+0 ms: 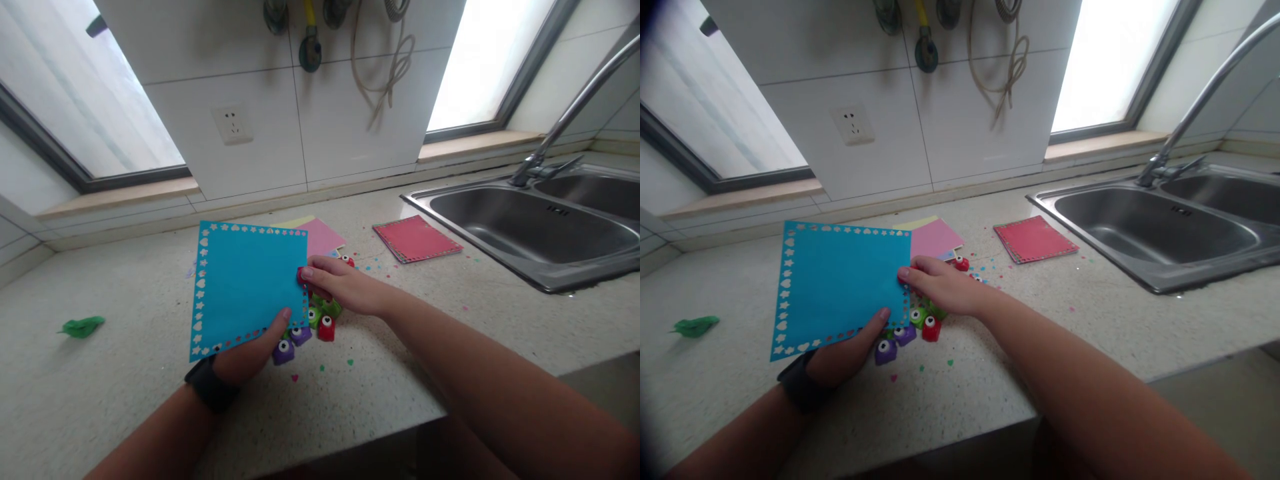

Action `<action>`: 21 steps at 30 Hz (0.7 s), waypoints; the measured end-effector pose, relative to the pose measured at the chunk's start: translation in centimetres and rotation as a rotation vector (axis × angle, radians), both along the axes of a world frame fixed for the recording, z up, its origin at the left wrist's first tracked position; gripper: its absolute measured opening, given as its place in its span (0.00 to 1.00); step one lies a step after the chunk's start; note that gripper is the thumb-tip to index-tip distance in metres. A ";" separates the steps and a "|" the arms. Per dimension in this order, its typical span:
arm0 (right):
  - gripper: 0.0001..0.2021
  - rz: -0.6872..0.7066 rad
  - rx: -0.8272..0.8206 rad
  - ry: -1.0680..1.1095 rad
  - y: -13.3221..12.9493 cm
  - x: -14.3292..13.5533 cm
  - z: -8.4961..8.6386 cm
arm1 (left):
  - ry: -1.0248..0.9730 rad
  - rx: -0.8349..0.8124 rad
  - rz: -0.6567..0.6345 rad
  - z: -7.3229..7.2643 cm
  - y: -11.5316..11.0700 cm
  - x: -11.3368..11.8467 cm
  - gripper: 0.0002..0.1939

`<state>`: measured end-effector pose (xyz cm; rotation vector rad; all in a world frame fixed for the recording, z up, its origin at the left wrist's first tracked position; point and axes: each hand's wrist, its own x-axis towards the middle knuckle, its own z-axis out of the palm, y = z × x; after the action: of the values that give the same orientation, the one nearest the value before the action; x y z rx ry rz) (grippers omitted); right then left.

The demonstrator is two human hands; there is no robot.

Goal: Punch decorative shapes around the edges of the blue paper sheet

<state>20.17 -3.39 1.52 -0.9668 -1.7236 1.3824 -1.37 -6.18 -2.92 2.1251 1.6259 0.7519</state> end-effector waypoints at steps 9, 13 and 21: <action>0.16 -0.007 -0.041 0.063 0.2 -0.4 -0.6 | 0.042 -0.018 0.095 0.5 0.0 0.3 0.31; 0.15 -0.015 -0.035 0.054 0.2 -0.5 -0.7 | 0.090 0.077 0.085 0.6 0.0 0.6 0.30; 0.16 -0.013 -0.033 0.050 0.3 -0.6 -0.8 | 0.066 0.111 0.103 0.8 -0.2 0.8 0.28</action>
<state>19.60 -3.08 0.77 -0.9516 -1.6598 1.4190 -0.60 -6.41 -2.09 2.1772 1.7777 0.8306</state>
